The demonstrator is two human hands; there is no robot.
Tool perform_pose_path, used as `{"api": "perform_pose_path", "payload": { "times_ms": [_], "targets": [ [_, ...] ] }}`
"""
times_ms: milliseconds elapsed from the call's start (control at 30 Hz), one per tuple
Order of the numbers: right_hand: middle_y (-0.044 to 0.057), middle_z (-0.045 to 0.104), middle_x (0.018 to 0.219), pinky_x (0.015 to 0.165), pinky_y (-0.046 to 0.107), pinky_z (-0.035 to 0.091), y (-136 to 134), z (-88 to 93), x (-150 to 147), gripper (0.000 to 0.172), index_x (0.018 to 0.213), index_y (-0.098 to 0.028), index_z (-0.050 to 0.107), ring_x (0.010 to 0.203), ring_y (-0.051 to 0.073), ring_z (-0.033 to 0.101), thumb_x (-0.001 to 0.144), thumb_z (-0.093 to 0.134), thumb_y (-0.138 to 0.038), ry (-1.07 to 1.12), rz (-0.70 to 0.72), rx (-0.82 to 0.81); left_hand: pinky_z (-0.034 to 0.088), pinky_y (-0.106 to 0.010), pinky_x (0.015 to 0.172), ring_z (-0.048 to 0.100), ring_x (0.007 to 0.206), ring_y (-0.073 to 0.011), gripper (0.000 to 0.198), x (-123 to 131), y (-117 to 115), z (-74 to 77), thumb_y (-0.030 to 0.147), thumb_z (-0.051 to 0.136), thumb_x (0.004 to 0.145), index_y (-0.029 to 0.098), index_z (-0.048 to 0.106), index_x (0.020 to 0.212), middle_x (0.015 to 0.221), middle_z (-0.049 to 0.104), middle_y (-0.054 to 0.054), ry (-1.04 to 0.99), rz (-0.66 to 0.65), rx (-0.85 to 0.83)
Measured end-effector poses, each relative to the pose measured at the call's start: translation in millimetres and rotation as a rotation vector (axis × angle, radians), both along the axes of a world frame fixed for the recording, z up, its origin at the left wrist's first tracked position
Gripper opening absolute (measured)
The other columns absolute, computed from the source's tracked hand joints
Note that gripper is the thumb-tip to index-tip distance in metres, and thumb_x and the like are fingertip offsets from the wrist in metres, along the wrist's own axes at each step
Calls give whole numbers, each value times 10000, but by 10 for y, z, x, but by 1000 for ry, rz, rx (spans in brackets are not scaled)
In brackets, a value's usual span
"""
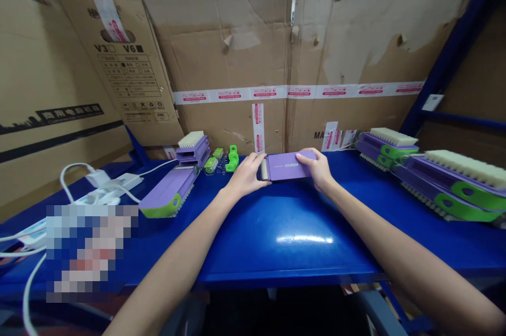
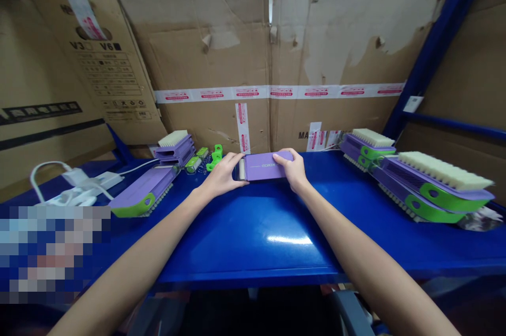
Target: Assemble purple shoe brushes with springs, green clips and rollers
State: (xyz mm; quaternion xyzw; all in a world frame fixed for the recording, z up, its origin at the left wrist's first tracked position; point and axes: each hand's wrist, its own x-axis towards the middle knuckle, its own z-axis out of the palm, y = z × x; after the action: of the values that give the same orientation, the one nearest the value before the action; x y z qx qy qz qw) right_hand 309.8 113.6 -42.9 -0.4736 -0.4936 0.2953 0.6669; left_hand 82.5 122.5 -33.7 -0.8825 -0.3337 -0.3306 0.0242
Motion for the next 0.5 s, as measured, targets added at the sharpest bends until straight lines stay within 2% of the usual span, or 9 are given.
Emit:
{"api": "perform_pose_path", "payload": {
  "times_ms": [233, 400, 500],
  "targets": [
    [-20, 591, 744, 640, 267, 385, 5, 12, 30, 293, 750, -202, 620, 702, 155, 511, 563, 753, -383, 47, 63, 17, 461, -422, 911, 538, 1098, -294, 723, -1, -36, 29, 350, 755, 664, 183, 429, 1287, 1199, 549, -122, 17, 5, 74],
    [-23, 575, 753, 615, 257, 375, -18, 30, 16, 306, 784, -208, 610, 692, 148, 500, 573, 750, -381, 49, 82, 17, 434, -456, 904, 555, 1086, -325, 694, -2, -43, 51, 405, 749, 663, 154, 470, 1247, 1177, 590, -150, 106, 64, 220],
    [-23, 568, 746, 603, 258, 372, -32, 41, 9, 313, 786, -207, 605, 675, 146, 493, 571, 746, -387, 45, 97, 4, 431, -453, 910, 555, 1093, -323, 691, -14, -33, 66, 424, 747, 659, 137, 479, 1228, 1161, 599, -158, 117, 38, 260]
  ]
}}
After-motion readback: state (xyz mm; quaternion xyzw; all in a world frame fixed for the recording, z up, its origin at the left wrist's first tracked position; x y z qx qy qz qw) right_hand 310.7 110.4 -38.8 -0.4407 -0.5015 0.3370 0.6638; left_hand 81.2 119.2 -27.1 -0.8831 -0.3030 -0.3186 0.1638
